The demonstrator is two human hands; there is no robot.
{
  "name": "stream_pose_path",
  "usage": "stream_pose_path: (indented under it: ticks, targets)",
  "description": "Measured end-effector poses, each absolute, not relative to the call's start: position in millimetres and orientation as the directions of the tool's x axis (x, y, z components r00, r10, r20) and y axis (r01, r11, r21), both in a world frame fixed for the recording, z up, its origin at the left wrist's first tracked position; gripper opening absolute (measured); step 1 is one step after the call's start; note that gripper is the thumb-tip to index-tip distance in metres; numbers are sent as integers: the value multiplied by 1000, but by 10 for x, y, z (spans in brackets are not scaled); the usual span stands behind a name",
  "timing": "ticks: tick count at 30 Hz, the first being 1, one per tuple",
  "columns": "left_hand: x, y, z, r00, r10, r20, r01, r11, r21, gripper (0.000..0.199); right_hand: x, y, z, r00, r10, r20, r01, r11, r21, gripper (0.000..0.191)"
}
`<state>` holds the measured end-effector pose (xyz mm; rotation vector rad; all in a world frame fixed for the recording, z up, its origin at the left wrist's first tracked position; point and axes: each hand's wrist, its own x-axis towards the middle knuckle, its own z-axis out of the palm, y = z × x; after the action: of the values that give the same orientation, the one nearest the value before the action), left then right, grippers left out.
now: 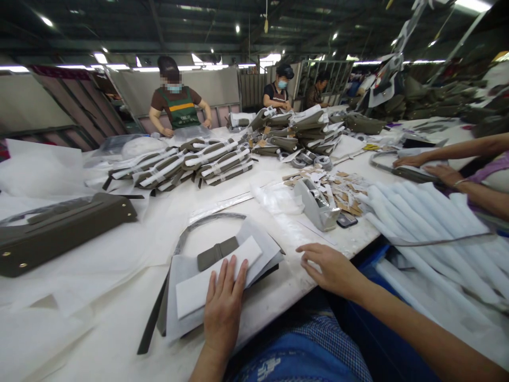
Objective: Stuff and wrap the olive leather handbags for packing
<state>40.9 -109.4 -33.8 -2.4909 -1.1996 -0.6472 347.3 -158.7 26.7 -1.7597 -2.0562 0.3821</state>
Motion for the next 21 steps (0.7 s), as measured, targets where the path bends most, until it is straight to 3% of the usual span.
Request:
stream_pose_path:
  ticks: [4, 8, 10, 13, 17, 21]
  targets:
    - [417, -1098, -339, 548, 663, 510, 796, -601, -74, 64, 3301, -1764, 294, -281, 949, -144, 761, 128, -636, 21]
    - [406, -1094, -346, 554, 670, 494, 793, -605, -71, 65, 3249, -1496, 21, -26, 995, 96, 818, 76, -570, 40]
    - [391, -1089, -337, 552, 669, 498, 795, -602, -73, 65, 3183, -1347, -182, 3, 985, 171, 850, 88, -520, 56]
    - [371, -1082, -301, 535, 671, 514, 801, -596, -55, 66, 3029, -1311, -416, -110, 983, 148, 841, 172, -513, 61]
    - [369, -1073, -252, 493, 686, 535, 814, -580, -6, 67, 2873, -1537, -483, -277, 955, 105, 739, 281, -612, 71]
    - [394, -1075, -255, 494, 688, 532, 809, -588, 10, 64, 2761, -1556, -425, -333, 939, 85, 656, 296, -695, 78]
